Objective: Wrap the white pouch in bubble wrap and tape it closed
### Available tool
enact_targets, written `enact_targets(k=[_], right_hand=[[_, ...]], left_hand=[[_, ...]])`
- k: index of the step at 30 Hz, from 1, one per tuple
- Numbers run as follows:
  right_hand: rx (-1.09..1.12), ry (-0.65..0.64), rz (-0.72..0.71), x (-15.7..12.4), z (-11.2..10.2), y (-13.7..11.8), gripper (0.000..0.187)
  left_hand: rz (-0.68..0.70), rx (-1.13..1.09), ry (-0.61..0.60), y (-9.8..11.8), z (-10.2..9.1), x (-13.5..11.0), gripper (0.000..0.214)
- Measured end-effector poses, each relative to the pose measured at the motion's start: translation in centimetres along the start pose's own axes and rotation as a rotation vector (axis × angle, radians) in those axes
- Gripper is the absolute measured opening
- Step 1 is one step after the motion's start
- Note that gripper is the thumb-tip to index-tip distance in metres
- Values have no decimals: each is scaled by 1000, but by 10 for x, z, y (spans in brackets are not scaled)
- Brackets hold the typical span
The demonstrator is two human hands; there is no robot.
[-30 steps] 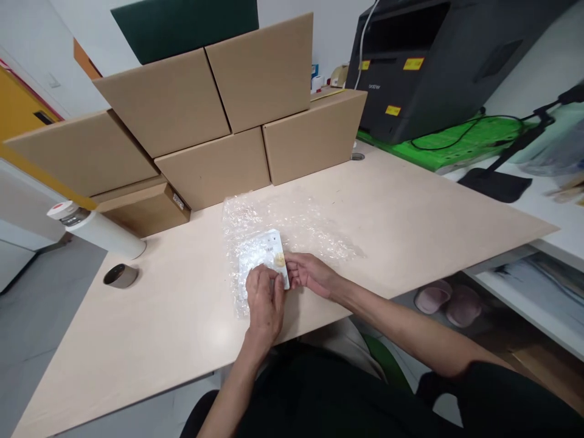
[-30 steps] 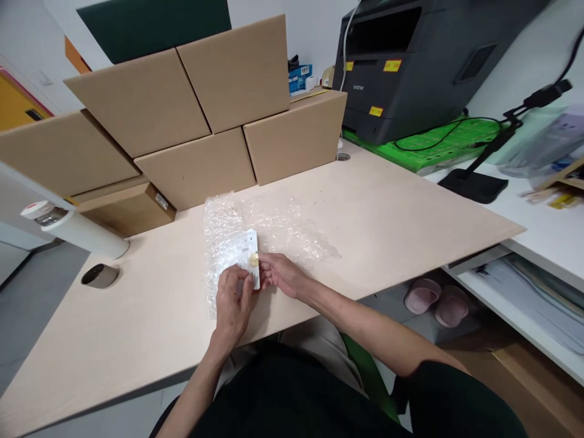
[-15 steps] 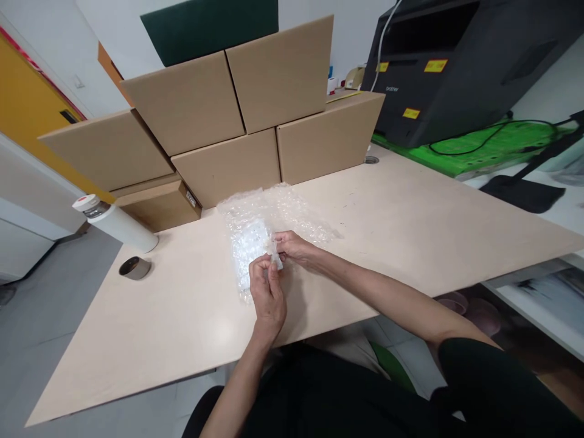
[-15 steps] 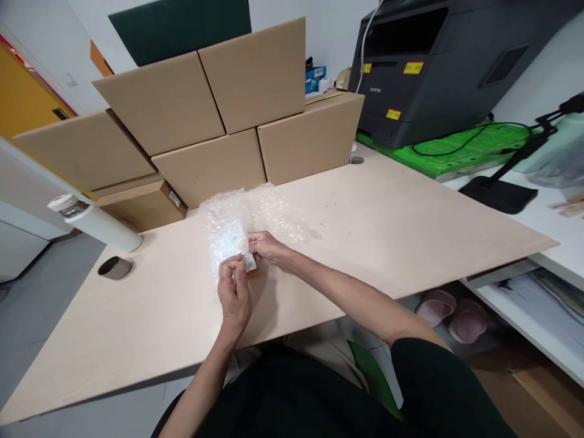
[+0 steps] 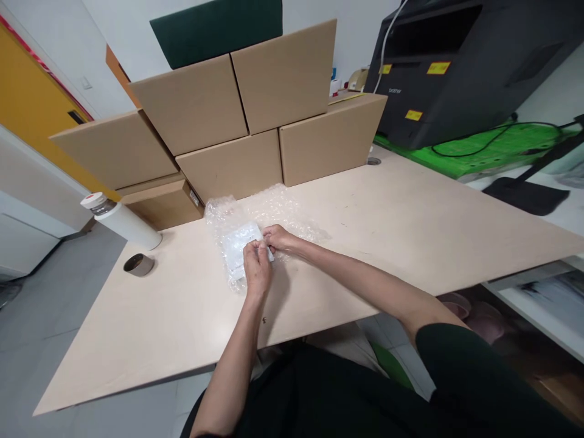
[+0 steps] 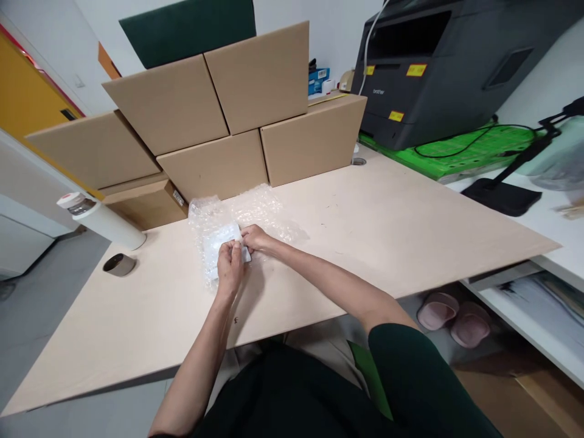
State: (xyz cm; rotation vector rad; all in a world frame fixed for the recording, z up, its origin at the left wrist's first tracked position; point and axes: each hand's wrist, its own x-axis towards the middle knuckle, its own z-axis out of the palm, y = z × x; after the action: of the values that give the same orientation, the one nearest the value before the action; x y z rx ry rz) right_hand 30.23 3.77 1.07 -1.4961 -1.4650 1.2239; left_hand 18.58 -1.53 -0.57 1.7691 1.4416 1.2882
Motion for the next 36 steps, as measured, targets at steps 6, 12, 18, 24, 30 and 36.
enact_targets(k=[6,12,18,24,30,36], right_hand=[[-380,326,-72,-10,-60,7,19],[-798,259,57,-37,-103,38,19],[-767,349,-180,-73,-99,30,19],[-250,-21,-505,-55,-30,3,35],[-300,-4,-311,-38,1,-4,48],[-147,-13,-221,-44,-8,-7,52]], left_hand=[[11,86,-63,-4,5,2,17],[30,149,-131,-3,8,-8,26],[46,183,-201,3,22,-28,42],[5,106,-118,6,20,-25,53],[-70,161,133,-19,-51,0,62],[-296,-27,32,-12,-79,8,72]])
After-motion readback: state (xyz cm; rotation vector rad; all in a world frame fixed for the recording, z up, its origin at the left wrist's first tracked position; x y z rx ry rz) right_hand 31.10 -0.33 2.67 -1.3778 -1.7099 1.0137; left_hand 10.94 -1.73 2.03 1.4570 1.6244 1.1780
